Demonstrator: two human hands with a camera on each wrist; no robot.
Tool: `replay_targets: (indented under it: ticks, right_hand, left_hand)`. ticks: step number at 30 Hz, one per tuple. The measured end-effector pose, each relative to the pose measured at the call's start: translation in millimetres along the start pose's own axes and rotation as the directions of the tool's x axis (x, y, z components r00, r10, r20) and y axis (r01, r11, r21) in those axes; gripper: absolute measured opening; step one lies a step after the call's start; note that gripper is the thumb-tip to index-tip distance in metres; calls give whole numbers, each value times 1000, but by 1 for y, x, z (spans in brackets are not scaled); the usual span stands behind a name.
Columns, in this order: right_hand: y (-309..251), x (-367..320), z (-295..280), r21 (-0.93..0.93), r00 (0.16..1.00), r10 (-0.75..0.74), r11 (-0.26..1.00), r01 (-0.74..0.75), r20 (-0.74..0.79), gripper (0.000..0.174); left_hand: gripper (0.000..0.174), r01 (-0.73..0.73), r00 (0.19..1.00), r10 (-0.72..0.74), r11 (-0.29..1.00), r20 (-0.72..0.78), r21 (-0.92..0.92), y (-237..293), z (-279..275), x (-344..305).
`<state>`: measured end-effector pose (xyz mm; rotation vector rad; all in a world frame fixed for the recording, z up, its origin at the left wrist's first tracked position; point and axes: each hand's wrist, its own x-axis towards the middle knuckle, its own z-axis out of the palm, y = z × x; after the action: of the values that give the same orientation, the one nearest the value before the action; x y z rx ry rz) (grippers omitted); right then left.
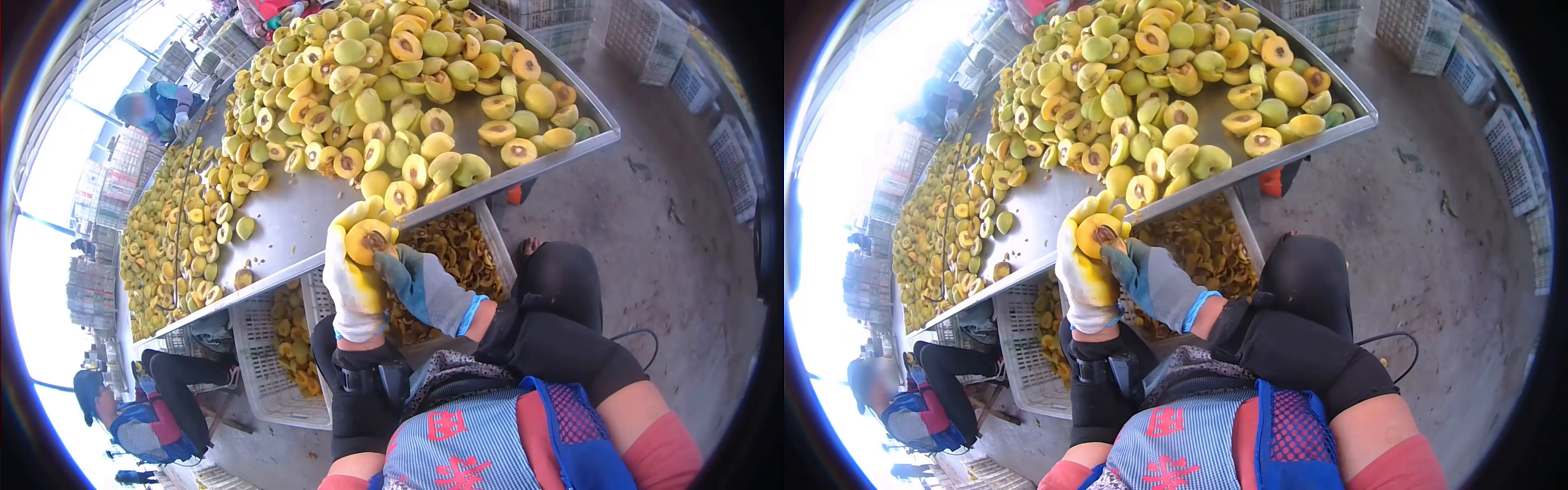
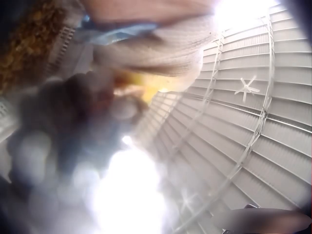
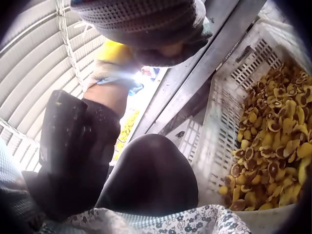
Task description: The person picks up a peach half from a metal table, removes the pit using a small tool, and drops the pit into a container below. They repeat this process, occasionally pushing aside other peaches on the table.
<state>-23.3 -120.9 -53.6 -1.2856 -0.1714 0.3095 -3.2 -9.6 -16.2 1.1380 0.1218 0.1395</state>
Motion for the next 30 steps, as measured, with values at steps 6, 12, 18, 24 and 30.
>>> replay_targets:
  ticks: [6,12,18,24,30]
  right_hand:
    - [1,-7,2,-78,1000,-8,997,6,-30,43]
    - [8,-5,-1,-330,996,-75,942,59,-38,45]
    - [5,-6,1,-350,992,-124,931,107,-28,49]
    - [7,-5,-1,-250,999,-22,968,10,-47,48]
    - [26,-1,9,149,997,-44,988,33,70,49]
  left_hand:
    - [48,-10,997,22,989,77,-151,-5,-10,-1]
    - [48,55,998,-56,997,-35,-46,5,1,-6]
    - [49,43,995,-49,997,-82,-67,16,14,-10]
    - [50,-8,1000,10,997,28,-75,3,1,-10]
    - [49,-87,996,85,994,42,67,0,-2,-12]
